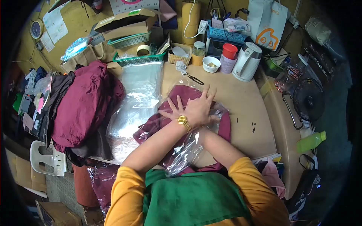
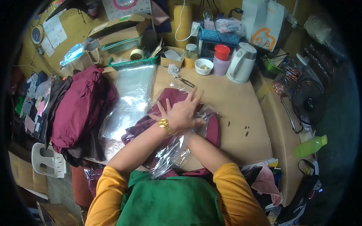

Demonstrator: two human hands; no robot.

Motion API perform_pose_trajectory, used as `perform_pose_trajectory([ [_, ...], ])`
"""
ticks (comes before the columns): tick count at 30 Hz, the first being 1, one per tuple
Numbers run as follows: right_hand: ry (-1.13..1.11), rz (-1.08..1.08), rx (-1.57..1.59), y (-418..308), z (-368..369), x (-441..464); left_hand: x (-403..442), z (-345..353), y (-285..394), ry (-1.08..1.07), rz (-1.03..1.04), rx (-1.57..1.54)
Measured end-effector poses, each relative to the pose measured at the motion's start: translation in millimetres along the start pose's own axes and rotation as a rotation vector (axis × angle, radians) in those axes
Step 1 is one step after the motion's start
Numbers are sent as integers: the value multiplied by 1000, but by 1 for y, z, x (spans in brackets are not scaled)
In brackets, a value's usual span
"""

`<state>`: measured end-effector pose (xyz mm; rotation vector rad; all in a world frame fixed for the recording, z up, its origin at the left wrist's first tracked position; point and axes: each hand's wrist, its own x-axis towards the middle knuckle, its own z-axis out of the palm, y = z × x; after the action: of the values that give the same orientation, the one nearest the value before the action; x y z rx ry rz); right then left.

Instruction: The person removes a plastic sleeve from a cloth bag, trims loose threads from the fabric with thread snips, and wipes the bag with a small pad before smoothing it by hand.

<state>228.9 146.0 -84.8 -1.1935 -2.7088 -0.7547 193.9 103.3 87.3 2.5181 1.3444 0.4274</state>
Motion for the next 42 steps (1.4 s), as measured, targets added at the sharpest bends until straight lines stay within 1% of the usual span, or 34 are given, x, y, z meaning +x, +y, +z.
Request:
perform_pose_trajectory([
  [1,9,5,-22,-2,19,-1,16,28,-13,-75,27,10],
  [2,29,79,164,-2,6,-6,22,39,-9,-120,12,55],
  [3,-102,148,361,6,-25,-8,23,46,-1,-165,-2,101],
  [4,-221,242,545,14,-58,-9,18,51,11,34,142,-82],
  [5,-219,307,580,20,-57,-10,9,54,24,226,285,-269],
  [7,-339,387,609,40,-74,-8,-11,22,69,264,452,-446],
  [9,-272,442,558,59,-58,-9,-27,19,96,131,630,-388],
  [11,-358,595,480,84,-49,-17,-57,-25,113,-14,605,-395],
  [12,-358,603,484,92,-40,-32,-68,-30,106,-22,608,-394],
  [14,-106,750,454,114,-23,-56,-88,-44,81,190,635,-356],
  [15,-106,750,445,117,-27,-60,-106,-49,60,87,458,-259],
  [16,52,631,569,117,-37,-66,-120,-43,39,81,328,-257],
  [17,215,509,687,114,-45,-72,-134,-34,21,105,218,-133],
  [18,371,430,1120,97,-50,-68,-146,-15,5,131,137,-53],
  [19,306,214,1192,84,-54,-61,-153,2,-6,132,147,-44],
  [20,112,207,1035,63,-91,-62,-160,19,-15,49,26,-149],
  [21,-214,166,944,46,-76,-54,-165,30,-22,-33,-97,-252],
  [23,-292,102,695,36,-66,-42,-165,43,-26,17,-29,-274],
  [24,-419,146,600,40,-63,-26,-164,44,-24,59,32,-307],
  [25,-341,214,649,41,-55,-17,-161,42,-21,65,33,-300],
  [27,-394,287,702,53,-58,5,-155,32,-14,32,86,-524],
  [28,-407,305,670,56,-52,15,-154,39,-17,60,172,-561],
  [29,-399,316,668,57,-52,23,-155,44,-16,65,171,-558],
  [31,-362,226,636,50,-53,20,-154,48,-18,-193,286,-834],
  [32,-319,86,561,44,-67,10,-160,19,-8,-402,231,-875],
  [33,-280,-57,487,36,-78,-7,-166,7,-8,-399,227,-876],
  [35,-215,-295,770,31,-67,-36,-176,-10,-13,-460,116,-1185],
  [36,-267,-298,892,32,-78,-39,-177,-25,-13,-402,-8,-1149],
  [37,-323,-293,1023,31,-90,-42,-172,-22,-17,-397,-17,-1155],
  [38,-371,-322,909,29,-87,-36,-169,-14,-23,-291,18,-968],
  [39,-375,-323,919,22,-89,-40,-166,-8,-26,-189,56,-776],
  [40,-253,-316,716,18,-92,-41,-162,-6,-25,112,174,-533],
  [41,-132,-303,509,15,-98,-39,-159,-5,-29,111,179,-530],
  [42,-202,-272,523,8,-88,-33,-156,-2,-36,325,27,-345],
])
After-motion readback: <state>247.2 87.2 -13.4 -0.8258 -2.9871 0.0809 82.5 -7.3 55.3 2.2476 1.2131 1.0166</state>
